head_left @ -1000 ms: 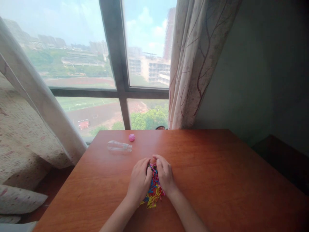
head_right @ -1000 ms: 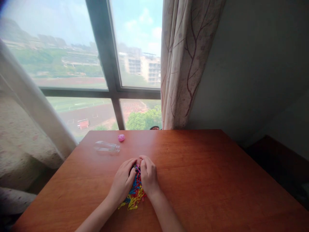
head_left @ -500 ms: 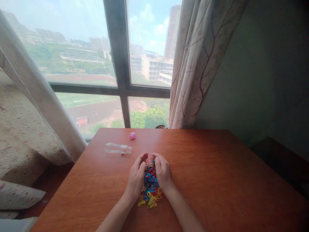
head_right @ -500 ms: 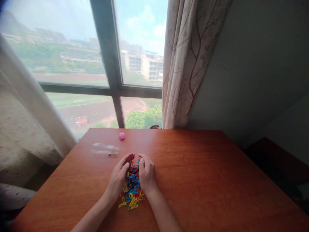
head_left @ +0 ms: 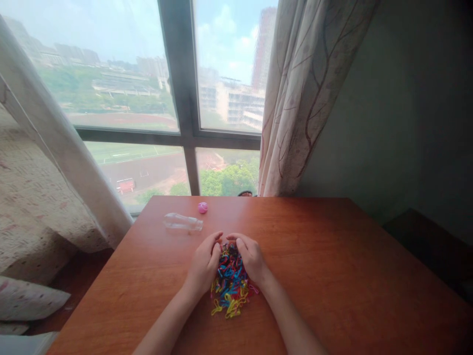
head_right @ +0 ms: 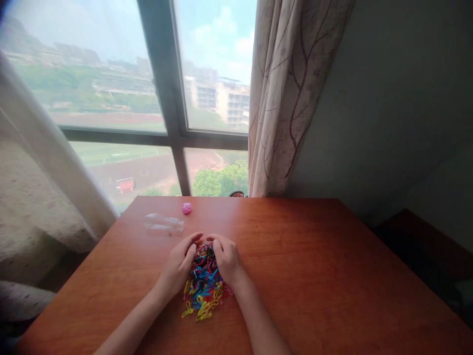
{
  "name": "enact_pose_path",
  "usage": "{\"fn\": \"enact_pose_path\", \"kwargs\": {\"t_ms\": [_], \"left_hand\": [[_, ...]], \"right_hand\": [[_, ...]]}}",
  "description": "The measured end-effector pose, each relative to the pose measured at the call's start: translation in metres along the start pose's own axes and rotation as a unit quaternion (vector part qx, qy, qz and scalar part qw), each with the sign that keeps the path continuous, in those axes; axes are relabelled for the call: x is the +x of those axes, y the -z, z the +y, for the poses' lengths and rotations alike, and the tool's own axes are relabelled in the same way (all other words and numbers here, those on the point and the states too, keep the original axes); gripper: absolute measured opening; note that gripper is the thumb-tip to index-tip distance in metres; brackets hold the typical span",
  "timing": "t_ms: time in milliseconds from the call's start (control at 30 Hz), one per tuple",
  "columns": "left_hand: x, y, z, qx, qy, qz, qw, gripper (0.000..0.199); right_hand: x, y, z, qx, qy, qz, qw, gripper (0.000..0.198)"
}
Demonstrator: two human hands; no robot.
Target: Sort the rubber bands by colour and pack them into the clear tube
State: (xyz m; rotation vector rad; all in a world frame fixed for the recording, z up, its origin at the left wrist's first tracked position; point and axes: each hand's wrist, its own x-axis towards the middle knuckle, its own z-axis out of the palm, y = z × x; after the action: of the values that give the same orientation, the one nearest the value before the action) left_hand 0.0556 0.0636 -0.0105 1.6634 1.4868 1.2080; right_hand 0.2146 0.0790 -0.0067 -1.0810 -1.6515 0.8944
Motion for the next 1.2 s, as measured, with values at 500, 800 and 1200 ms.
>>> {"fn": "enact_pose_path", "kwargs": {"t_ms": [500,800,1200], "left_hand": [[0.0,-0.008,0.016,-0.034,-0.039,-0.098,0.994,0.033],[-0.005,-0.005,0.012,-0.097,0.025,-0.037,0.994,0.039],[-0.042,0.047,0.012,0.11,0.021,-0.054,0.992,0.029]], "right_hand": [[-0.021,-0.01,0.009,-0.012,-0.065,0.124,0.99,0.038],[-0.003,-0.036,0.006,0.098,-0.097,0.115,0.984,0.036],[-0.053,0.029,0.016,0.018,-0.111,0.068,0.991,0.027]]}}
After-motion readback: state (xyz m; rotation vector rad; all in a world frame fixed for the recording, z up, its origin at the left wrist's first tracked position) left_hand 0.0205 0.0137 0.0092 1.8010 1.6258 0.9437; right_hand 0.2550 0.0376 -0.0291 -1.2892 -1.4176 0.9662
